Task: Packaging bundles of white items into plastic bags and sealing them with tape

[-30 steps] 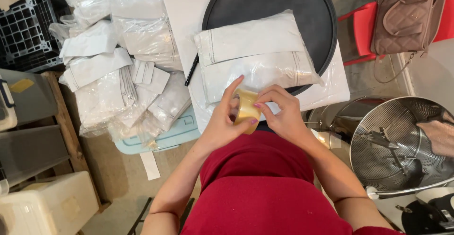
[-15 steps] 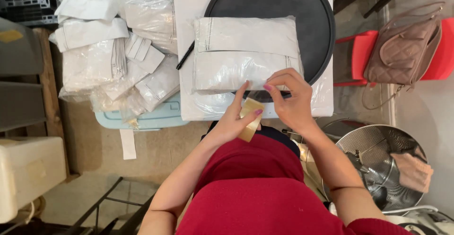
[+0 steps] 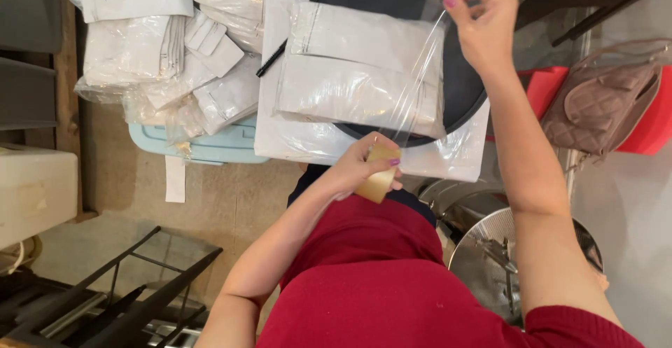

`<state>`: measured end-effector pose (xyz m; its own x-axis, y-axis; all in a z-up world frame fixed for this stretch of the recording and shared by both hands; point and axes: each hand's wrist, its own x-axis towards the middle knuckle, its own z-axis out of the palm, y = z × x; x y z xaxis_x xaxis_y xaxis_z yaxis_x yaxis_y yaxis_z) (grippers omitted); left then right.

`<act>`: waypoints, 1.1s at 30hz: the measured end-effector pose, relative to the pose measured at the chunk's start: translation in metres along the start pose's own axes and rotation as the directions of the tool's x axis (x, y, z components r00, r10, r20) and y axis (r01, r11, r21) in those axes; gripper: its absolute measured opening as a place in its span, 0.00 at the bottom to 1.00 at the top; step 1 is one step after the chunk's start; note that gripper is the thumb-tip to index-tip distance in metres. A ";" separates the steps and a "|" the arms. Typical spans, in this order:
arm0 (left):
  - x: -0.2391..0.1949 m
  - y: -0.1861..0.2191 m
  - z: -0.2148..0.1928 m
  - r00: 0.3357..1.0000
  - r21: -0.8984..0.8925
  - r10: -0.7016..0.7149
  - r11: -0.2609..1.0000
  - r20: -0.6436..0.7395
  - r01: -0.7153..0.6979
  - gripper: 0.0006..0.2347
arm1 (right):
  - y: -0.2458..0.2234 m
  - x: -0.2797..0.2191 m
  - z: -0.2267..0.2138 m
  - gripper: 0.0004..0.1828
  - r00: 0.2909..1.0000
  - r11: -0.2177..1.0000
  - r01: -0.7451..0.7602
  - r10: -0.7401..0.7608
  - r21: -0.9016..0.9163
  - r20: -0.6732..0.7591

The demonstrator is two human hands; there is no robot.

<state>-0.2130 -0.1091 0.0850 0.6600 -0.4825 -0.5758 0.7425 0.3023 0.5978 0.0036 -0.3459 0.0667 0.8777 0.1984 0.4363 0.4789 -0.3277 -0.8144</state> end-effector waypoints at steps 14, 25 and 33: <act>0.042 0.012 0.039 0.984 -0.065 -0.049 0.997 -0.173 0.038 0.14 | 0.115 -0.008 0.039 0.08 0.928 0.947 -0.318 0.321 -0.047 0.191; 0.050 0.004 0.029 0.971 -0.124 -0.153 0.984 -0.184 0.132 0.16 | 0.057 -0.012 0.030 0.43 0.957 0.857 -0.056 0.192 -0.512 0.218; 0.058 -0.023 0.010 0.992 -0.060 -0.026 0.998 -0.125 0.019 0.23 | -0.016 -0.066 0.031 0.55 0.781 0.881 0.006 0.291 -0.472 0.553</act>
<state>-0.1925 -0.1522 0.0432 0.6493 -0.3834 -0.6568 0.7604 0.3416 0.5523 -0.0625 -0.3248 0.0390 0.8146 0.5700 -0.1076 0.4359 -0.7239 -0.5348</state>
